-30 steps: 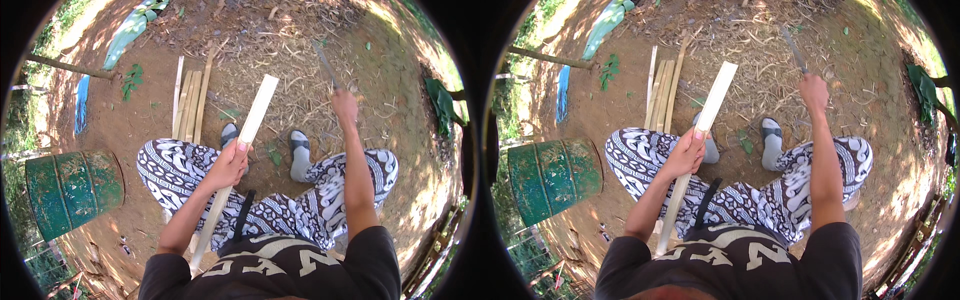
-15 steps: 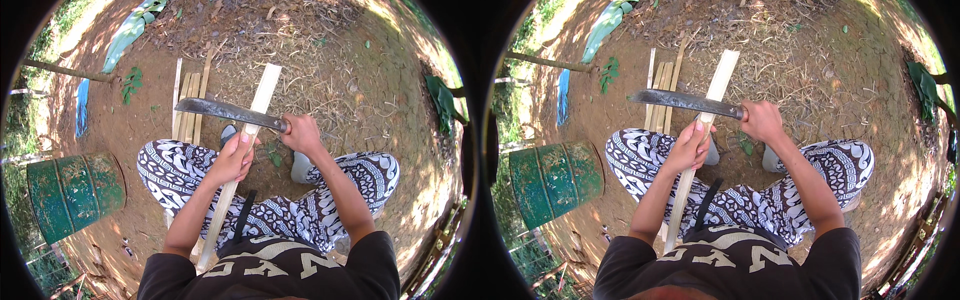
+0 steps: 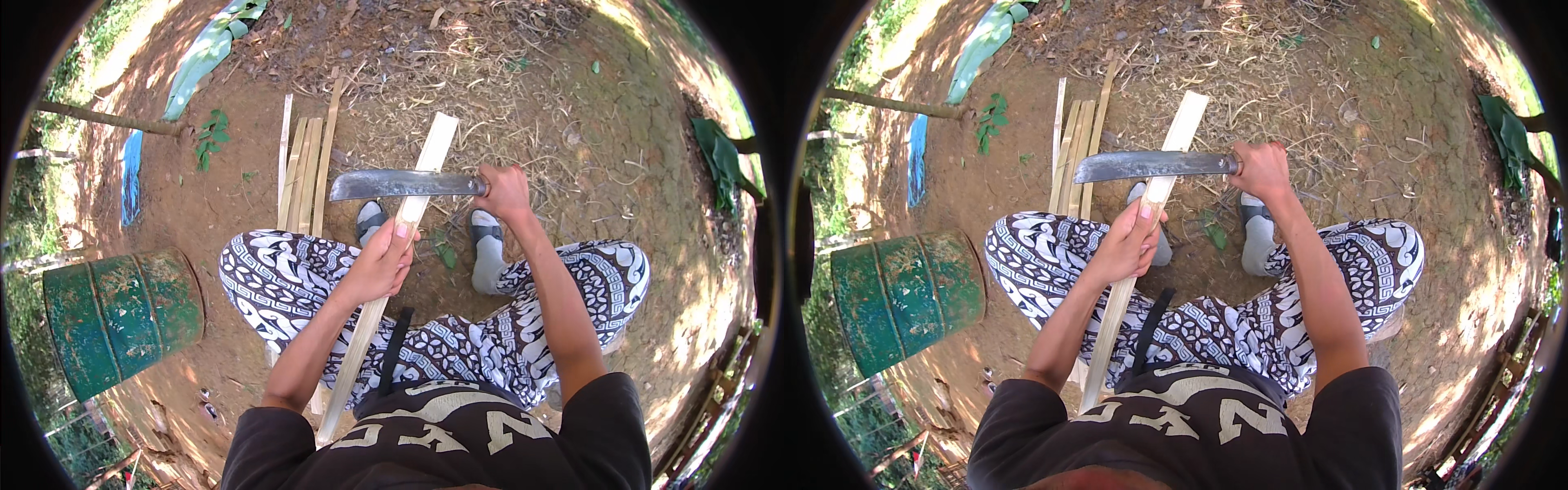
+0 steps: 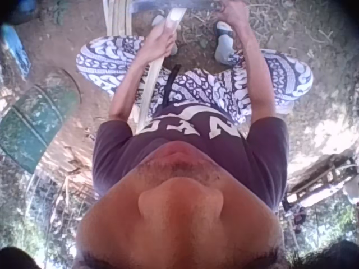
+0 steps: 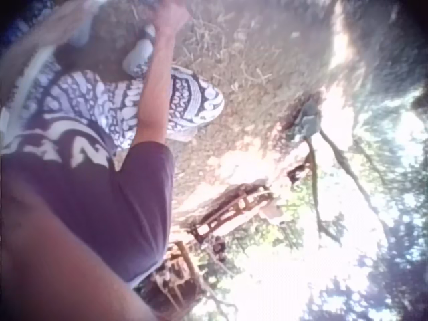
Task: The person uses a machete to shave thin layers off a long piece of wood while sitting on the ground.
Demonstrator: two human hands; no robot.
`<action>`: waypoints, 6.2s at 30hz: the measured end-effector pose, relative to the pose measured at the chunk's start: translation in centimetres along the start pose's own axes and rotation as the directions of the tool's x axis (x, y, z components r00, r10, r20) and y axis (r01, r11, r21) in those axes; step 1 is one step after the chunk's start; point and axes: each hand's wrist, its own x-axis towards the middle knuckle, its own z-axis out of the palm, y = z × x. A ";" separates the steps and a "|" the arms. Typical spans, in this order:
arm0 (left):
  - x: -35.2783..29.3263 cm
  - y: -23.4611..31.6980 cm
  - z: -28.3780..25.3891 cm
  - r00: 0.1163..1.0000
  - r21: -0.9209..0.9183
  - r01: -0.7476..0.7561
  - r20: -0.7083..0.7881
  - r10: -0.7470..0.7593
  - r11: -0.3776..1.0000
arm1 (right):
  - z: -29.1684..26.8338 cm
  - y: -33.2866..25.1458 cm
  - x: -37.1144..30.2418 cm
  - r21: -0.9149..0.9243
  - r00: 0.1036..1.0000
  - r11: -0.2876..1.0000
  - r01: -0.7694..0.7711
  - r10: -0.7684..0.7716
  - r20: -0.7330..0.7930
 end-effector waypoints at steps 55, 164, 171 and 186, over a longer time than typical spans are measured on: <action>-0.1 1.2 -1.5 0.999 -0.094 0.054 0.013 -0.053 0.994 | -3.4 -3.4 1.0 0.525 0.855 0.705 -0.477 0.510 0.092; 1.8 0.1 -1.7 1.000 0.087 0.010 -0.024 -0.008 0.996 | -2.0 -9.6 -1.4 0.294 0.989 0.955 -0.043 -0.002 0.150; 1.7 -1.7 -2.1 0.996 0.232 -0.063 -0.053 0.077 0.971 | -1.0 -9.8 -1.2 0.252 0.977 0.967 -0.021 -0.034 0.211; 2.7 -0.9 -1.0 0.994 0.197 -0.083 -0.050 0.094 0.977 | 1.6 -3.5 -0.2 0.039 0.999 0.998 -0.043 0.043 0.007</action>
